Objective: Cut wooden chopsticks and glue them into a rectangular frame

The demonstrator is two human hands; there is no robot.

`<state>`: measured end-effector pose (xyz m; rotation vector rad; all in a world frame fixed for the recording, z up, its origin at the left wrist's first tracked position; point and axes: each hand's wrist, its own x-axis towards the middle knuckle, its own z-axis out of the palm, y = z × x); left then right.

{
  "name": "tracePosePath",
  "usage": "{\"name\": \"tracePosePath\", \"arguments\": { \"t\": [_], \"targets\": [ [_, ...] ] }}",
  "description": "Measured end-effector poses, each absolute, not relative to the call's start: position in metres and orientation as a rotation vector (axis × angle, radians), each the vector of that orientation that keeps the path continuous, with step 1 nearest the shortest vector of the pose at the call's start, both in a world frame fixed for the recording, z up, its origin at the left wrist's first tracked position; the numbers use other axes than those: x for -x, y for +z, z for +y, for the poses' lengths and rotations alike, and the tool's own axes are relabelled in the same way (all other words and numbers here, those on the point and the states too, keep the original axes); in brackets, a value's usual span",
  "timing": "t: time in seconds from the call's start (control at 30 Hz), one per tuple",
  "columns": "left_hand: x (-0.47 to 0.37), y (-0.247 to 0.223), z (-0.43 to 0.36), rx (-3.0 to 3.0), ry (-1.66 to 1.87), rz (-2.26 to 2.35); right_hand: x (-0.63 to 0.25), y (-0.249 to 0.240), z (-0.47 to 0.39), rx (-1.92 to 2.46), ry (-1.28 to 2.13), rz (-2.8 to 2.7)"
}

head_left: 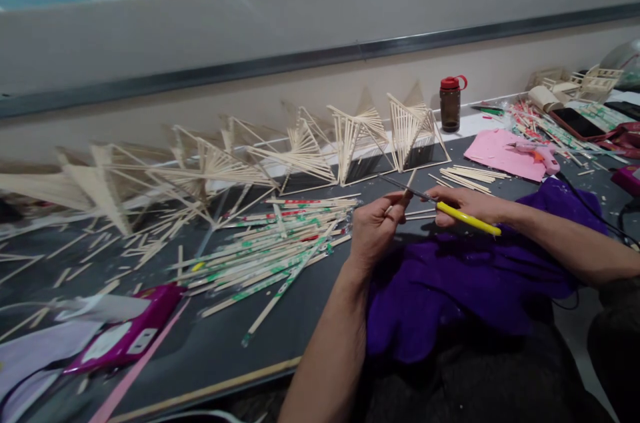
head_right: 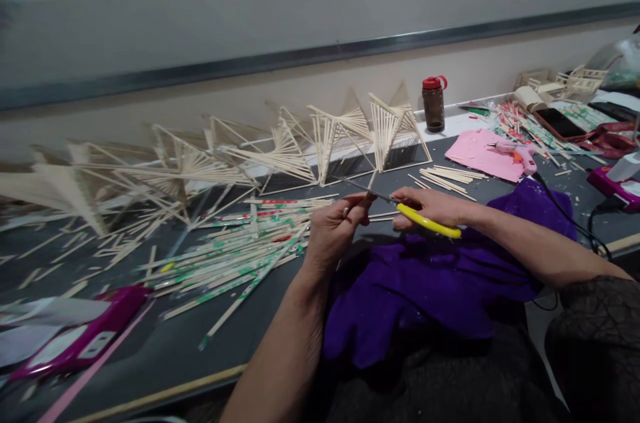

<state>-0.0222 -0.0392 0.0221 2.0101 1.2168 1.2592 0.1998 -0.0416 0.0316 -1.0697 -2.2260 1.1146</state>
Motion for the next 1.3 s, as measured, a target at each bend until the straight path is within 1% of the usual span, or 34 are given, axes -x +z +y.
{"name": "tracePosePath", "arguments": {
  "t": [0.17,0.27,0.4,0.57,0.8,1.0,1.3],
  "targets": [
    [0.024,0.023,-0.041,-1.818,1.365,1.174,-0.196,0.037,-0.048,1.238,0.479,-2.336],
    [0.024,0.022,-0.040,-1.738,1.367,1.155,-0.195,0.036,-0.049,1.229,0.334,-2.338],
    [0.022,0.021,-0.040,-1.664,1.344,1.131,-0.195,0.032,-0.048,1.221,0.304,-2.339],
    [0.022,0.017,-0.038,-1.642,1.313,1.080,-0.195,0.034,-0.048,1.253,0.352,-2.329],
    [0.023,0.018,-0.039,-1.796,1.207,1.134,-0.194,0.036,-0.049,1.245,0.436,-2.316],
    [0.021,0.029,-0.044,-1.853,1.215,1.129,-0.194,0.038,-0.050,1.236,0.503,-2.308],
    [0.022,0.028,-0.043,-1.950,1.187,1.178,-0.195,0.036,-0.051,1.217,0.541,-2.341]
  ]
}}
